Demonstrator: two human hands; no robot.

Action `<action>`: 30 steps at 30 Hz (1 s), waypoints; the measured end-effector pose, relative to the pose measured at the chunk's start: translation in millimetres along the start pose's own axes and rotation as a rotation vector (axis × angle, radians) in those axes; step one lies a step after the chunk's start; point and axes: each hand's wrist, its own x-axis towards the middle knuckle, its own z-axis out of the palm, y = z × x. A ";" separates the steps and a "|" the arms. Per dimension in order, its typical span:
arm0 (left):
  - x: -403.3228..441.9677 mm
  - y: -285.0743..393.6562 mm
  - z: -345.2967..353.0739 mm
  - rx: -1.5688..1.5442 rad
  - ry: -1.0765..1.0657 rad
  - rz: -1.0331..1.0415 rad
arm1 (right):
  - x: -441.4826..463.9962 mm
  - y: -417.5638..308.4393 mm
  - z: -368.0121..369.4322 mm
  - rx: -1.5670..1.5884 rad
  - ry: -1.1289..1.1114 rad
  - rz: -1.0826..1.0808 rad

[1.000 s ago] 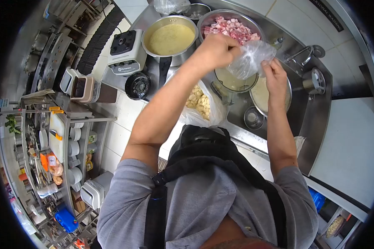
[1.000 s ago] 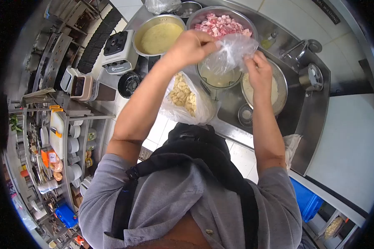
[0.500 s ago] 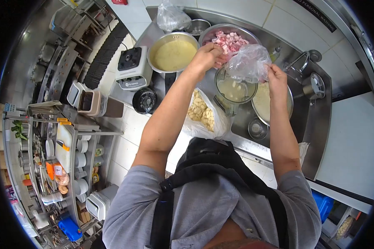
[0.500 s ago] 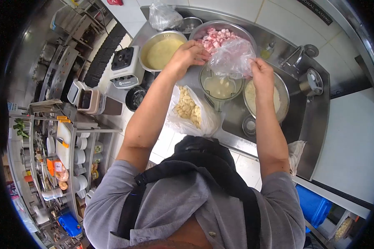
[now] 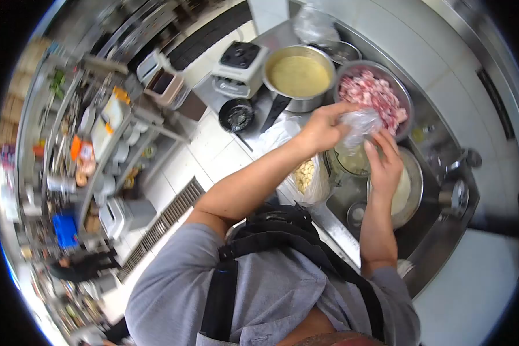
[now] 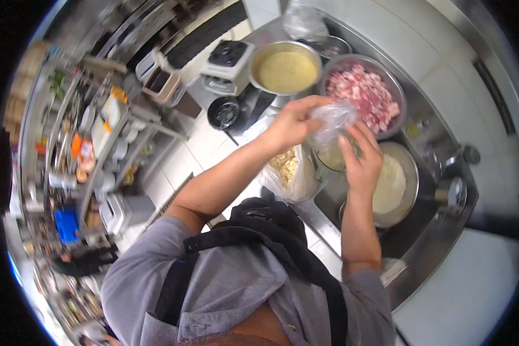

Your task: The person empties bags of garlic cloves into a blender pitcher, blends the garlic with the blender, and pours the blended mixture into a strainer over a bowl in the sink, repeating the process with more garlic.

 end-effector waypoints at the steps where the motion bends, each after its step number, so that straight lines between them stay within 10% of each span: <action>1: -10.9 1.6 -22.1 0.068 0.076 0.049 | -0.9 -12.1 1.6 0.119 0.105 0.033; 7: -117.7 -59.2 -190.9 0.403 0.822 -0.068 | -31.0 -27.6 13.2 0.332 0.031 0.305; 10: -177.1 -113.9 -267.7 -0.182 1.142 -0.353 | -37.7 -39.8 46.6 0.403 -0.047 0.288; 18: -209.0 -249.4 -488.6 0.279 1.081 -0.753 | -15.3 -14.5 168.9 0.136 0.065 0.509; 28: -69.4 -534.5 -839.9 0.509 1.392 -0.672 | 0.5 -17.5 195.1 -0.836 0.267 0.766; 30: -53.3 -568.9 -906.7 0.157 1.398 -0.461 | -13.2 -27.5 178.4 -1.187 0.110 1.037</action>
